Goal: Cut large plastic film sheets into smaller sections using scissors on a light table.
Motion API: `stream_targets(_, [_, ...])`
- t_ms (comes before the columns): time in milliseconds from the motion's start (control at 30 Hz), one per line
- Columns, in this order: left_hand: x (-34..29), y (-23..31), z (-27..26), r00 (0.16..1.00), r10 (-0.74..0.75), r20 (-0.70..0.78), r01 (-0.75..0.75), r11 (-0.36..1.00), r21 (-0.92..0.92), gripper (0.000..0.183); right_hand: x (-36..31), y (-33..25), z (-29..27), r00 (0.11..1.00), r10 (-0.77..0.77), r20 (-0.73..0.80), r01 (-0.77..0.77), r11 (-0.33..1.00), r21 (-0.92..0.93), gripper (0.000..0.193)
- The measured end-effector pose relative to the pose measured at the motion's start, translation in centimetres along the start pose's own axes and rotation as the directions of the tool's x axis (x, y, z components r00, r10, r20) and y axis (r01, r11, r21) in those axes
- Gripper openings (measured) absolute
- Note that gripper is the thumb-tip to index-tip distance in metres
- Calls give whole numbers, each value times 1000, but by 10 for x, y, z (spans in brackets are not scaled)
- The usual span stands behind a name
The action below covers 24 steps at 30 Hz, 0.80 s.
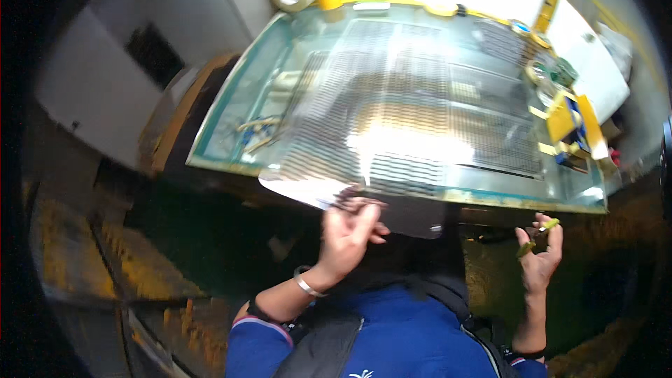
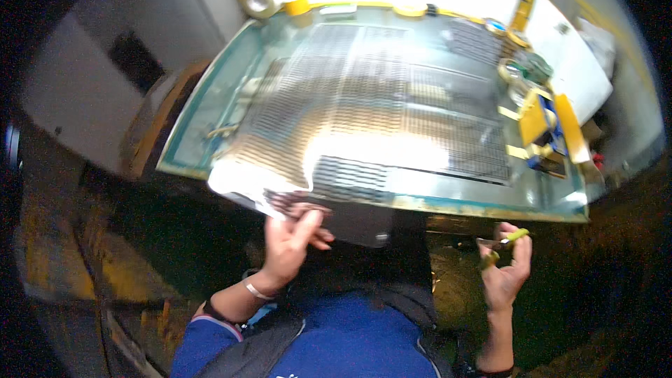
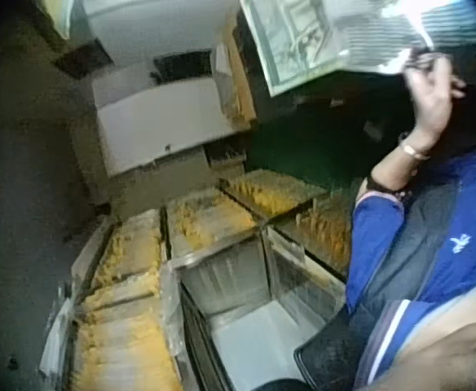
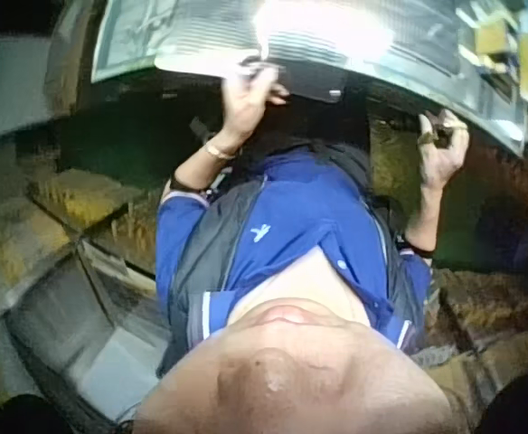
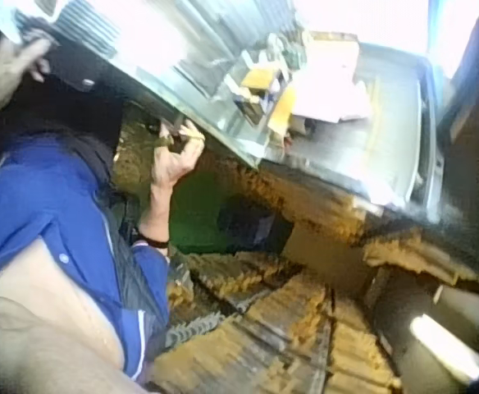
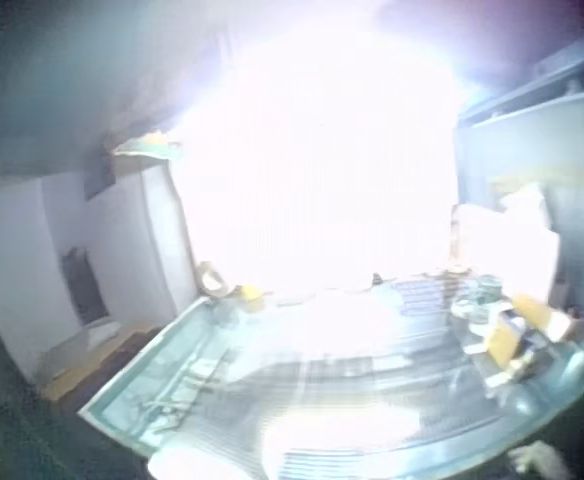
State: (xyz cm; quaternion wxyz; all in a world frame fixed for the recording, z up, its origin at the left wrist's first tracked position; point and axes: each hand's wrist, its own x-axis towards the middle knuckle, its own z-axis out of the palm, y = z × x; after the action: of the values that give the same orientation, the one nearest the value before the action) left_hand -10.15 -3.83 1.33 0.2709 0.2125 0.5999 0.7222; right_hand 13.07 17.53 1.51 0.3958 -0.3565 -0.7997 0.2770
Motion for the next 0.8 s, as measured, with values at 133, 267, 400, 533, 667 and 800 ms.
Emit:
stream_targets(133, [19, 38, -11, 970, 182, -160, -160, 977, 140, 39, 5, 11, -8, 996, -83, 13, 83, 997, -5, 30])
stream_targets(267, [42, 78, -76, 972, 154, -178, -137, 985, 105, 35, 12, -9, -10, 997, -78, -16, 78, 997, 25, 29])
stream_targets(400, [86, 85, -140, 974, 174, -144, -189, 976, -105, 31, 6, -5, -16, 997, 38, -71, -32, 996, 81, 28])
stream_targets(533, [105, 94, -166, 990, -97, 103, 89, 992, 85, 28, 3, -5, -19, 979, 201, -42, -180, 937, 300, 25])
stream_targets(667, [124, 107, -130, 972, -220, 88, 189, 944, 272, 31, 15, -18, -22, 983, 171, -64, -146, 946, 290, 31])
stream_targets(800, [149, 90, -144, 998, 51, -42, -26, 886, 462, 44, 37, -24, -18, 997, -46, -68, 48, 998, 28, 46])
